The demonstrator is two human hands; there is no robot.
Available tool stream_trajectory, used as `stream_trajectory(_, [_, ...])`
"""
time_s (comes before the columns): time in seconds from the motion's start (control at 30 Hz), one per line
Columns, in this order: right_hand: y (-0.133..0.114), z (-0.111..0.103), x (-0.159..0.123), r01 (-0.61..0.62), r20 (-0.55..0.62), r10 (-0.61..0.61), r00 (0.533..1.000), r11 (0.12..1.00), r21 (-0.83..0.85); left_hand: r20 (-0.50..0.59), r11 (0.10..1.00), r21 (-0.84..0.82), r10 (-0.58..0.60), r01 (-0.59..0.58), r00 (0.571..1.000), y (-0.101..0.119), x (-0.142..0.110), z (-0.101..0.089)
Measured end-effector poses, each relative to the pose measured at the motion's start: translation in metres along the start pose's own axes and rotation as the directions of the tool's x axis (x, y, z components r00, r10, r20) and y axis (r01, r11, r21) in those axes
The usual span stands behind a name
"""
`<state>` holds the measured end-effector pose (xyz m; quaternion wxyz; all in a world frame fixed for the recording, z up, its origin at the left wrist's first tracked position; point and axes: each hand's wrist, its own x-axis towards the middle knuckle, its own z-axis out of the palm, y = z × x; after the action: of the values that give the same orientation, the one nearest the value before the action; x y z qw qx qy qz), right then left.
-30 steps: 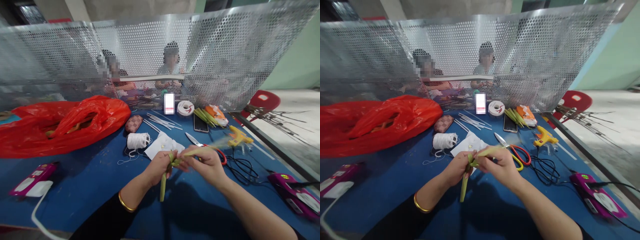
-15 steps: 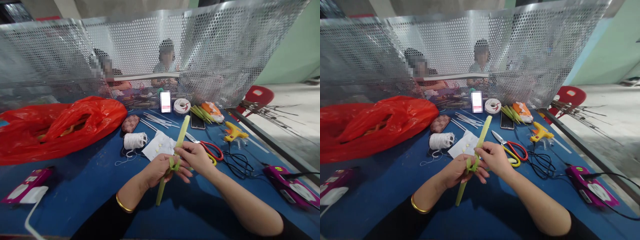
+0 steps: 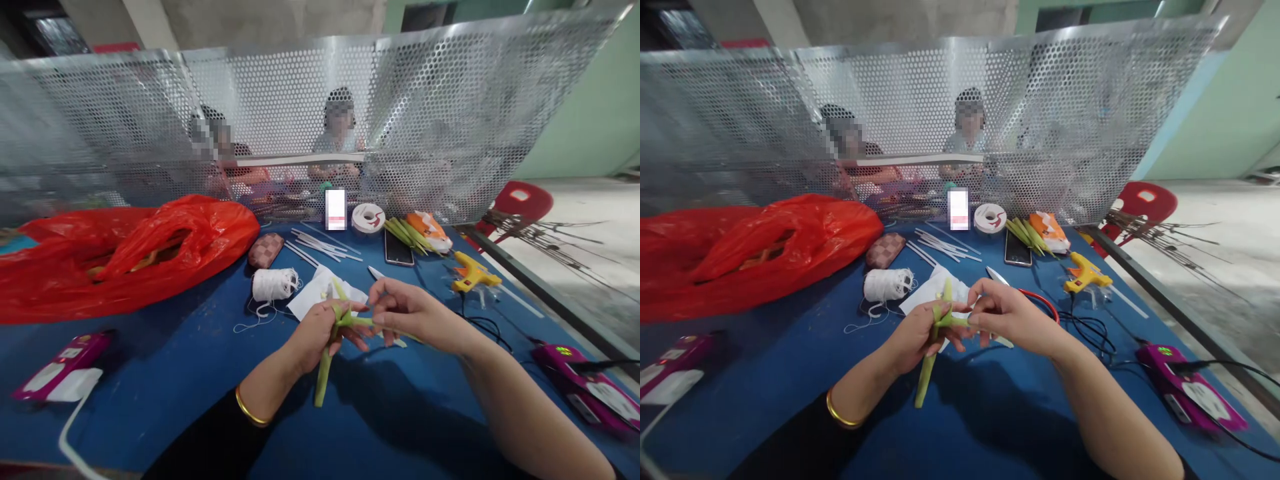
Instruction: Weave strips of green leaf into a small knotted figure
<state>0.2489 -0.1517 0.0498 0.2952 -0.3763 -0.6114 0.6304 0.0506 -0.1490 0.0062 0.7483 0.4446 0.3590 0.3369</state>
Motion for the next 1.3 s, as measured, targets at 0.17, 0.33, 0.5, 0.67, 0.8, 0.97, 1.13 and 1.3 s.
stream_trajectory(0.17, [0.008, 0.003, 0.001, 0.017, 0.194, -0.048, 0.980, 0.987, 0.160, -0.006, 0.997, 0.068, 0.041, -0.041, 0.999, 0.004, -0.003, 0.003])
stream_trajectory(0.33, [0.018, 0.024, 0.006, 0.330, -0.064, -0.330, 0.942, 0.944, -0.017, -0.018, 0.995, 0.087, 0.055, -0.053, 0.998, 0.004, -0.004, 0.004])
stream_trajectory(0.5, [0.021, 0.042, 0.008, 0.531, -0.389, -0.499, 0.774, 0.847, -0.029, -0.003, 0.997, 0.070, 0.013, -0.013, 1.000, -0.001, -0.002, 0.001])
stream_trajectory(0.67, [0.021, 0.042, 0.011, 0.550, -0.575, -0.352, 0.739, 0.808, 0.212, -0.007, 0.998, 0.056, -0.008, 0.009, 1.000, -0.001, -0.002, 0.002])
stream_trajectory(0.8, [0.015, 0.035, 0.012, 0.577, -0.671, -0.275, 0.688, 0.769, 0.276, -0.010, 0.999, 0.038, -0.034, 0.035, 0.999, -0.001, -0.002, 0.003])
stream_trajectory(0.97, [0.010, 0.026, 0.009, 0.550, -0.716, -0.276, 0.641, 0.816, 0.178, -0.031, 0.999, 0.014, -0.050, 0.050, 0.998, 0.000, -0.002, 0.004])
stream_trajectory(1.13, [0.012, 0.020, 0.002, 0.278, -0.333, -0.507, 0.795, 0.792, -0.544, -0.020, 0.998, 0.007, -0.062, 0.062, 0.998, -0.001, -0.002, 0.003])
stream_trajectory(1.3, [0.014, 0.019, -0.002, 0.237, -0.021, -0.576, 0.817, 0.370, -0.898, -0.044, 0.998, 0.003, -0.063, 0.063, 0.997, -0.001, -0.001, 0.001])
